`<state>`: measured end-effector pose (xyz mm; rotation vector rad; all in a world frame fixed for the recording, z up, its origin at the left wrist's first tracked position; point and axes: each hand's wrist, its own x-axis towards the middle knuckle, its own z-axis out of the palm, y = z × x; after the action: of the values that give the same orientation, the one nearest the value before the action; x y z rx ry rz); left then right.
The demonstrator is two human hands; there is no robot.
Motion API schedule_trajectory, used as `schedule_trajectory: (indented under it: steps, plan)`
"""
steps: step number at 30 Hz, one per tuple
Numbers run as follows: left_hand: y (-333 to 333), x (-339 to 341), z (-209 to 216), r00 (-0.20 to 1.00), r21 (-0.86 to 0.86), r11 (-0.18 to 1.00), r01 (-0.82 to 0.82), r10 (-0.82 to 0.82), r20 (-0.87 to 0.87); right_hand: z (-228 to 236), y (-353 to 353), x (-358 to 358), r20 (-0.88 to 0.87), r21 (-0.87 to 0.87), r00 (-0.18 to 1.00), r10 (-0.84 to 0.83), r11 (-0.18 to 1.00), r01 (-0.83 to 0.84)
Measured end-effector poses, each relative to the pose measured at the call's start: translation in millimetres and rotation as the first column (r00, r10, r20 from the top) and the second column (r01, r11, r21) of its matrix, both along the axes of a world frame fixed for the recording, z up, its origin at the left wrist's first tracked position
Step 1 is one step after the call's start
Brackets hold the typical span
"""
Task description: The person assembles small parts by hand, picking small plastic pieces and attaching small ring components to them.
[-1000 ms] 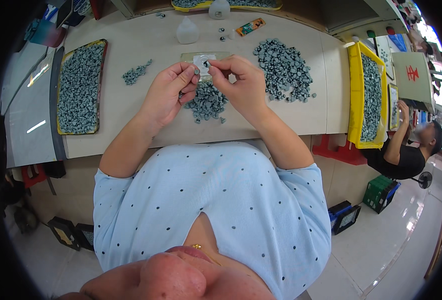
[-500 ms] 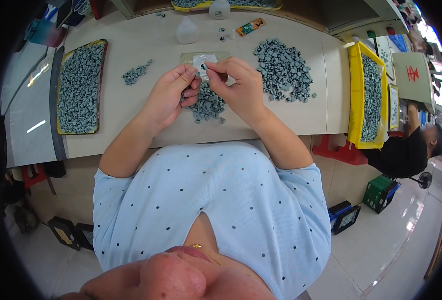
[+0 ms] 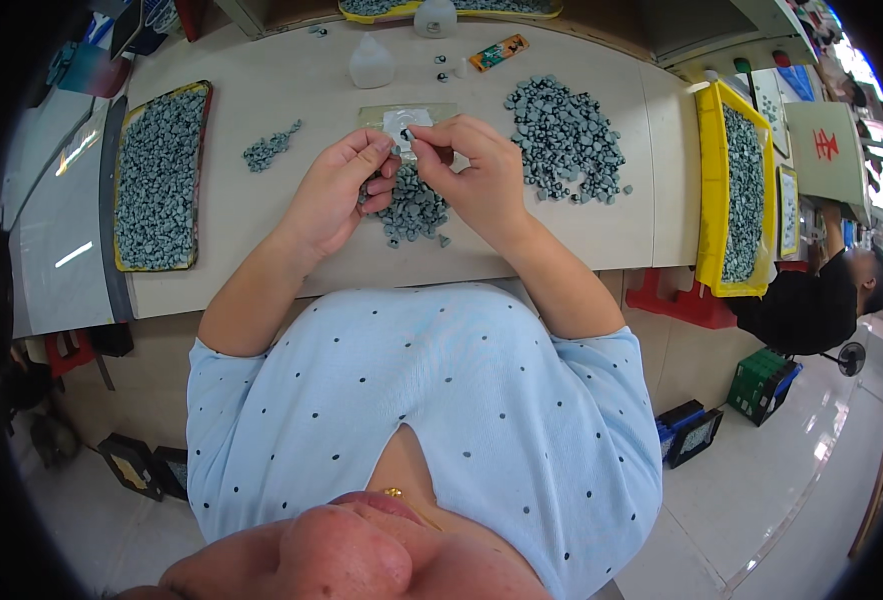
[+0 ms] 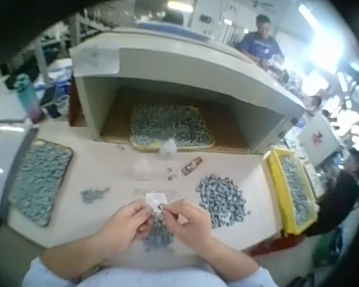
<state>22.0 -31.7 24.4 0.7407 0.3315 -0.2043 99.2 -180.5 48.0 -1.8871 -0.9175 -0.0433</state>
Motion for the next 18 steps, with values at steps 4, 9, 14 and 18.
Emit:
schedule_trajectory:
  steps: [4, 9, 14, 18]
  plan:
    - [-0.1, 0.5, -0.9, 1.0, 0.004, 1.0, -0.003, 0.003, -0.009, -3.0, -0.8, 1.0, -0.014, 0.022, 1.0, 0.011, 1.0, -0.011]
    - [0.1, 1.1, -1.7, 1.0, -0.001, 1.0, -0.012, 0.012, -0.006, -6.5, -1.6, 2.1, -0.03, 0.028, 0.999, 0.017, 0.999, -0.017]
    - [1.2, 1.4, -3.0, 1.0, -0.002, 1.0, -0.005, 0.005, 0.001, -6.6, -1.4, 2.3, -0.02, 0.013, 1.0, 0.016, 1.0, -0.016]
    - [1.0, 0.9, -1.2, 1.0, -0.009, 1.0, -0.007, 0.006, -0.012, -6.7, -1.4, 1.8, -0.032, 0.017, 0.999, 0.021, 1.0, -0.021]
